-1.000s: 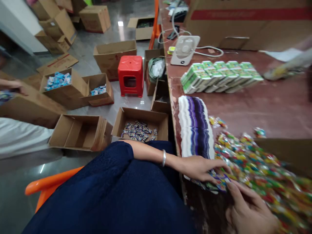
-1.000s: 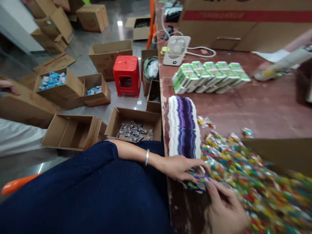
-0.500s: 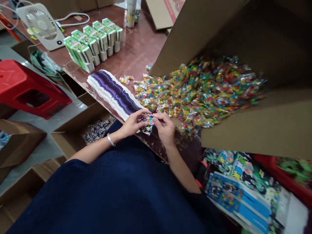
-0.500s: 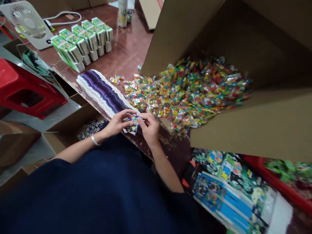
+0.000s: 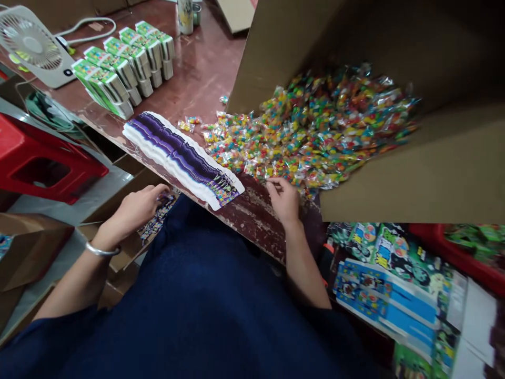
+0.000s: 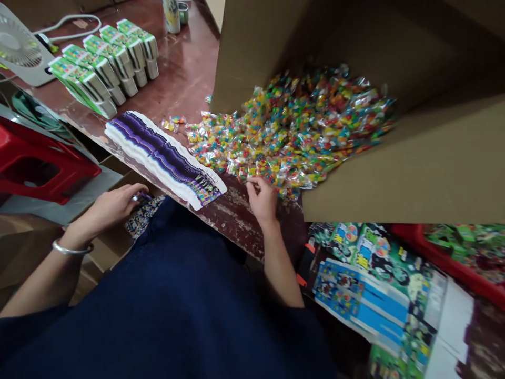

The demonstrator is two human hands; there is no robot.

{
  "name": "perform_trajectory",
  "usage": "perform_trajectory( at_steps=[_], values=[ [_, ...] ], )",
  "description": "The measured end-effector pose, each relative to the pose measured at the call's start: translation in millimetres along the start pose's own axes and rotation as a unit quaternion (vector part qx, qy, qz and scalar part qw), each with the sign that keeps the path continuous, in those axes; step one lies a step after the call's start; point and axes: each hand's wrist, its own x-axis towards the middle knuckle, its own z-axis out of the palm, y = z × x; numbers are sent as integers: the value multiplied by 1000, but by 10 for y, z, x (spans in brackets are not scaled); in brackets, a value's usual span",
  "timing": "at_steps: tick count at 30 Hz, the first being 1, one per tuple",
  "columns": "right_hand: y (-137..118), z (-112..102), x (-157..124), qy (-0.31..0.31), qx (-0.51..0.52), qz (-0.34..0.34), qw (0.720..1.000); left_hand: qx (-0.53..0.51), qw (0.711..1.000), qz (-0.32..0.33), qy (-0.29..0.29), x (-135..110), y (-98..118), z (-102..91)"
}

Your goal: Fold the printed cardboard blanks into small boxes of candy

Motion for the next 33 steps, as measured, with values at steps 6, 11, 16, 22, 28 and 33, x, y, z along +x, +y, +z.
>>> perform_trajectory(
  at_steps=[6,11,16,22,28,33],
  values=[
    [-160,406,34,-114,-101,-34,988,-14,988,122,98,468,538,440],
    [-286,593,-95,-113,-192,-45,974,-1,987,149,52,881,1012,878],
    [-276,519,-256,-66,-110,-34,991,8,989,134,66,861,994,999],
    [-282,485,-197,-34,-101,0,994,3,988,143,61,832,1021,991],
    [-251,559,-163,-70,-141,-27,987,-2,989,130,73,829,1019,1028],
    [-338,352,-197,-47,85,40,994,-118,980,138,86,781,1051,859]
  ],
)
